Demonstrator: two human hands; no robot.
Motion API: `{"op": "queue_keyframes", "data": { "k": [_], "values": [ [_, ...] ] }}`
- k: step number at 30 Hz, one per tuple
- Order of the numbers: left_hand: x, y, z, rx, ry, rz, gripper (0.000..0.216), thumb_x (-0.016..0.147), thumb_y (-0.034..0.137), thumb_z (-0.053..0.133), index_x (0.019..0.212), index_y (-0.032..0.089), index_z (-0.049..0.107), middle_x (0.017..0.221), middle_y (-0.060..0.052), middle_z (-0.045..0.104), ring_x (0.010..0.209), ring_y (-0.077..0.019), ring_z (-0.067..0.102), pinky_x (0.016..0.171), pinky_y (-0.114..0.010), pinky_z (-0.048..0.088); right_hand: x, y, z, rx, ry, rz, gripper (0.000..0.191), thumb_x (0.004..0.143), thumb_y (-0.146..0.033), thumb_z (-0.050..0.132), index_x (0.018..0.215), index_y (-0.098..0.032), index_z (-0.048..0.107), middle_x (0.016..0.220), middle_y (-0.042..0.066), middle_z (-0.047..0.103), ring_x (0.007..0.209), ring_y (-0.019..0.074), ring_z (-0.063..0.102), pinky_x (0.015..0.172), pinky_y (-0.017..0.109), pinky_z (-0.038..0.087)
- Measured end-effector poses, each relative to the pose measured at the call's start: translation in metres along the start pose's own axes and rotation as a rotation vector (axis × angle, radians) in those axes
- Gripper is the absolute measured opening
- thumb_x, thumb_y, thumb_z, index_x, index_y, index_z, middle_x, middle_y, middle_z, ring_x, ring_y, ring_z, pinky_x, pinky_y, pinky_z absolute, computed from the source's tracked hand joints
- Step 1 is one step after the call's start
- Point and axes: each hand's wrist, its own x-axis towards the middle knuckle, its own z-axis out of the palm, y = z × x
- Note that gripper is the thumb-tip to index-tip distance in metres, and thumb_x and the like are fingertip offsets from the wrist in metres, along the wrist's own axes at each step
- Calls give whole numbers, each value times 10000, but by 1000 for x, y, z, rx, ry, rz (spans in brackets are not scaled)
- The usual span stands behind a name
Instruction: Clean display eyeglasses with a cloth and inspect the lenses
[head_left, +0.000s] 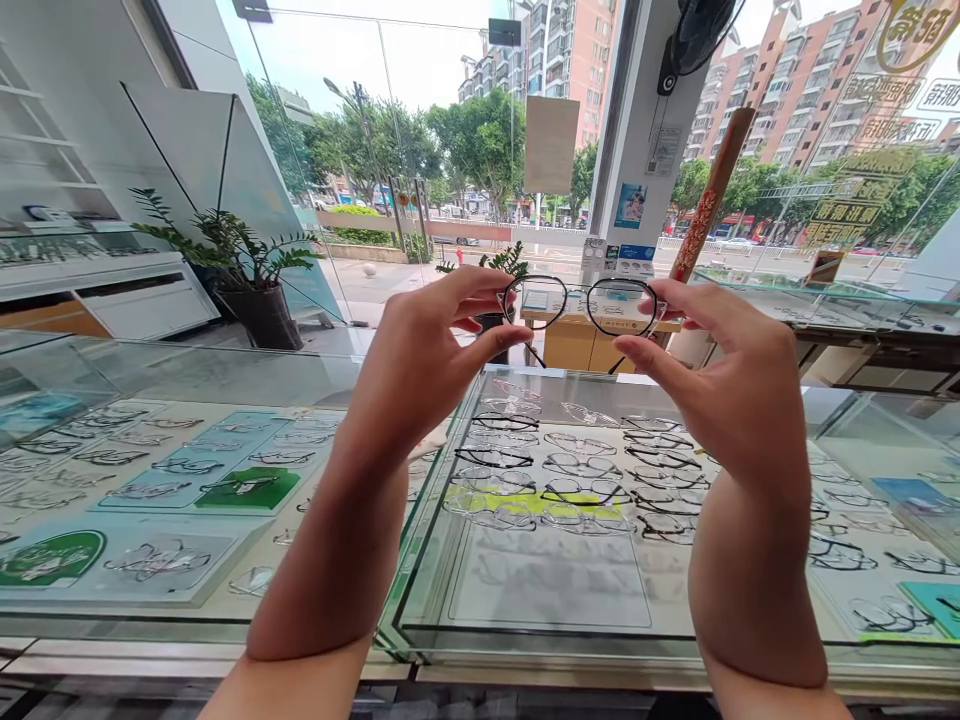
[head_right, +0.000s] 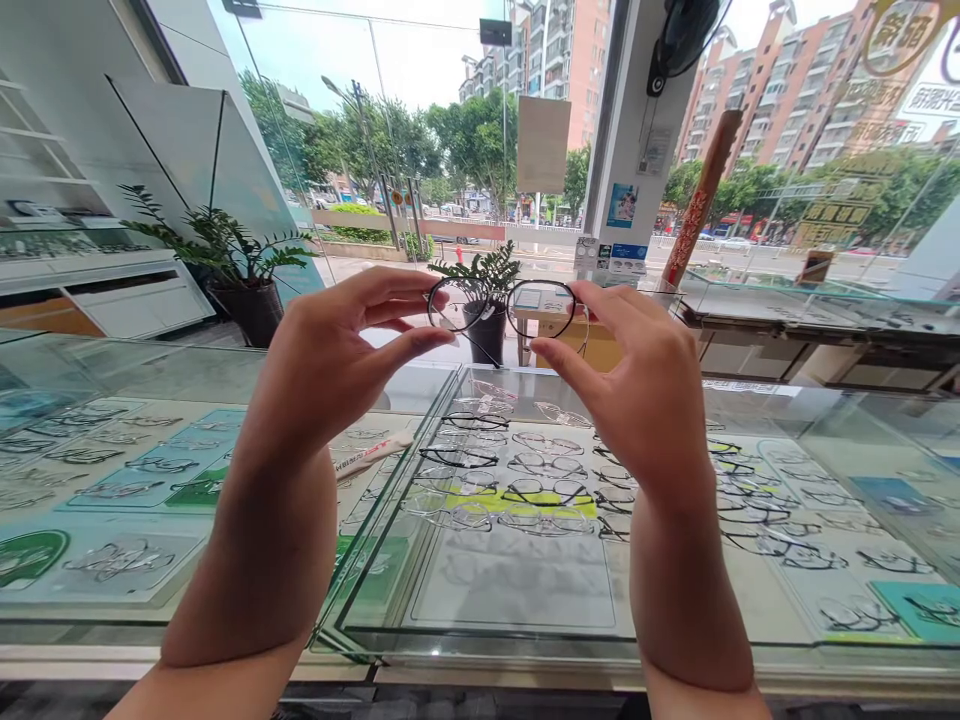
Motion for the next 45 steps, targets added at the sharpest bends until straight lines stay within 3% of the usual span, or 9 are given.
{"op": "queue_keyframes", "data": {
  "k": [7, 16, 22, 29, 39, 45],
  "values": [
    [1, -1, -2, -33, -11, -21, 552, 902, 597, 901, 1311, 242, 795, 1214, -109, 869, 1150, -307, 844, 917, -397, 741, 0, 1, 1, -14, 9, -21, 407, 995, -482, 822, 1349, -280, 815, 1184, 113, 853, 1069, 331, 805, 986, 554, 643],
    [2, 0, -3, -15, -30, -45, 545, 896, 592, 896, 1299, 237, 803, 1180, -106, 871, 1090, -299, 850, 890, -410, 735, 0, -2, 1, -32, 10, -13, 414, 1002, -512, 809, 1332, -263, 816, 1206, 126, 845, 1080, 334, 801, 981, 543, 645],
    [1, 9, -2, 27, 36, -47, 547, 850, 651, 921, 1208, 251, 816, 1091, -71, 879, 1035, -284, 848, 839, -403, 710, 0, 0, -2, -26, -24, 17, 455, 998, -548, 798, 1346, -255, 810, 1208, 130, 851, 1085, 338, 805, 976, 552, 648],
    [-2, 14, 0, 101, 23, -31, 606, 856, 761, 874, 1211, 277, 792, 1120, -68, 866, 1102, -285, 830, 888, -384, 714, 1, 3, -3, -72, -68, 80, 471, 993, -578, 783, 1318, -240, 826, 1183, 141, 869, 1038, 332, 813, 975, 564, 646],
    [-3, 12, 4, 125, 75, 22, 577, 858, 772, 866, 1182, 299, 807, 1100, -56, 874, 1023, -282, 840, 907, -397, 725, 0, 8, -2, -38, -58, 66, 470, 1000, -579, 774, 1341, -258, 824, 1202, 136, 872, 1043, 332, 820, 965, 580, 654],
    [-3, 12, 3, 115, 61, 8, 624, 845, 807, 853, 1204, 299, 803, 1133, -64, 872, 1076, -296, 836, 929, -407, 726, 0, 9, -1, -58, -79, 75, 455, 994, -566, 786, 1336, -269, 824, 1202, 122, 873, 1054, 325, 816, 955, 545, 647]
  ]
}}
